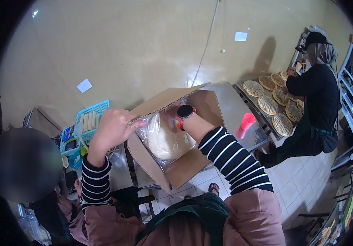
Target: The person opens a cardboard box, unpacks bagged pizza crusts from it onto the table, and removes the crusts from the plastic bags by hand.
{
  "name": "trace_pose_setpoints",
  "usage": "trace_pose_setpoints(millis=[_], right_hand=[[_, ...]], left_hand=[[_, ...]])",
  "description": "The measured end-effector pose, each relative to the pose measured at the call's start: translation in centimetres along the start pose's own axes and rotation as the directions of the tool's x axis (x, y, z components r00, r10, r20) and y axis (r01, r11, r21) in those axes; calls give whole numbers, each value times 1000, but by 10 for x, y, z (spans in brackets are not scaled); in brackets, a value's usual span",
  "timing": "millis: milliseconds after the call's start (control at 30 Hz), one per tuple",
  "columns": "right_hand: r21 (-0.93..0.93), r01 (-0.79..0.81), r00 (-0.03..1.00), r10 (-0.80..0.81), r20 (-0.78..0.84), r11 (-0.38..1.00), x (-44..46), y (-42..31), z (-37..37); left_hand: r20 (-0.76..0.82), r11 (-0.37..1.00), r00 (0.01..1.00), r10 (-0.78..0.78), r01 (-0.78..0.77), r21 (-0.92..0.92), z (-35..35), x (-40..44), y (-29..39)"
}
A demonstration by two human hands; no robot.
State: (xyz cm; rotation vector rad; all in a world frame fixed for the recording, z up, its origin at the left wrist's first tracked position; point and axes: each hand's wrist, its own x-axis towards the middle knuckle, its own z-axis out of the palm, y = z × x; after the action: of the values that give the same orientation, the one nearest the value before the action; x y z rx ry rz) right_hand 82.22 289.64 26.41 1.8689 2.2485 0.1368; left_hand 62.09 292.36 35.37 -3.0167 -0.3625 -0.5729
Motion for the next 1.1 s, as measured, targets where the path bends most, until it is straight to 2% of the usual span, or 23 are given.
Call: trace_pose_setpoints(millis=[100,167,200,233,300,333,367,400,433,467,500,567,633,700,733,767,833,867,900,933,967,1033,1100], right_hand=[[174,27,995,-44,94,984,1,15,-5],[290,33,986,-79,148,956,6,23,-10],[259,-35,982,-15,189,965,-1,19,-21],[258,-26,982,-24,189,966,-6,18,-36],[278,-57,916,-61,396,959,-15,18,-58],[224,149,988,-135,-78,963,-25,20,-40],[227,150,988,-136,-74,962,-25,24,-34],[396,273,962,-245,-121,877,-24,30,-29],[541,385,922,-337,-191,748,-25,38,-26],[571,334,939,-321,-127,750,-36,46,-42],[567,337,938,-323,-130,752,-42,60,-50],[662,356,935,-257,-246,660,-54,96,-53],[743,536,835,-121,-537,401,-65,145,-38],[782,542,774,179,-607,308,-79,195,-13],[825,563,767,346,-540,40,-81,210,4],[786,575,768,481,-423,-228,-79,222,23],[577,670,700,656,-282,-467,-61,240,78],[529,670,677,720,-149,-521,-45,250,120],[472,675,646,763,-9,-567,-29,257,160],[349,683,660,747,81,-642,-17,256,186],[216,683,679,715,165,-698,-6,253,210],[120,650,720,659,218,-750,10,251,276],[100,590,754,590,289,-801,18,242,325]], left_hand=[[-36,999,999,-38,39,32,3,-1,-3],[-123,998,990,-64,61,-22,6,0,-14],[-124,997,990,-72,70,-16,8,2,-19],[-131,996,988,-86,82,-37,8,5,-23],[-135,993,985,-108,101,-61,7,12,-34],[-89,987,984,-157,159,13,5,16,-39],[-45,974,978,-206,209,88,6,19,-44],[-115,977,972,-207,212,33,11,22,-51],[-113,977,972,-205,210,32,11,26,-53],[-89,959,955,-285,283,-34,9,31,-54],[-61,930,930,-362,355,-98,9,36,-57],[-44,909,910,-413,408,-89,12,40,-68],[-75,863,867,-492,476,-168,12,42,-73],[-127,844,842,-524,492,-216,10,42,-75],[-176,826,818,-548,495,-269,10,43,-72],[-175,819,810,-560,509,-266,9,46,-67],[-252,726,697,-672,552,-409,8,48,-53],[-249,719,688,-682,566,-403,10,46,-50],[-431,783,661,-614,578,-228,12,43,-47],[-588,802,634,-502,596,-41,13,40,-45],[-589,792,629,-508,610,-32,8,37,-41],[-280,598,529,-801,709,-374,-7,30,-28],[-314,575,483,-818,714,-399,-7,35,-18]])
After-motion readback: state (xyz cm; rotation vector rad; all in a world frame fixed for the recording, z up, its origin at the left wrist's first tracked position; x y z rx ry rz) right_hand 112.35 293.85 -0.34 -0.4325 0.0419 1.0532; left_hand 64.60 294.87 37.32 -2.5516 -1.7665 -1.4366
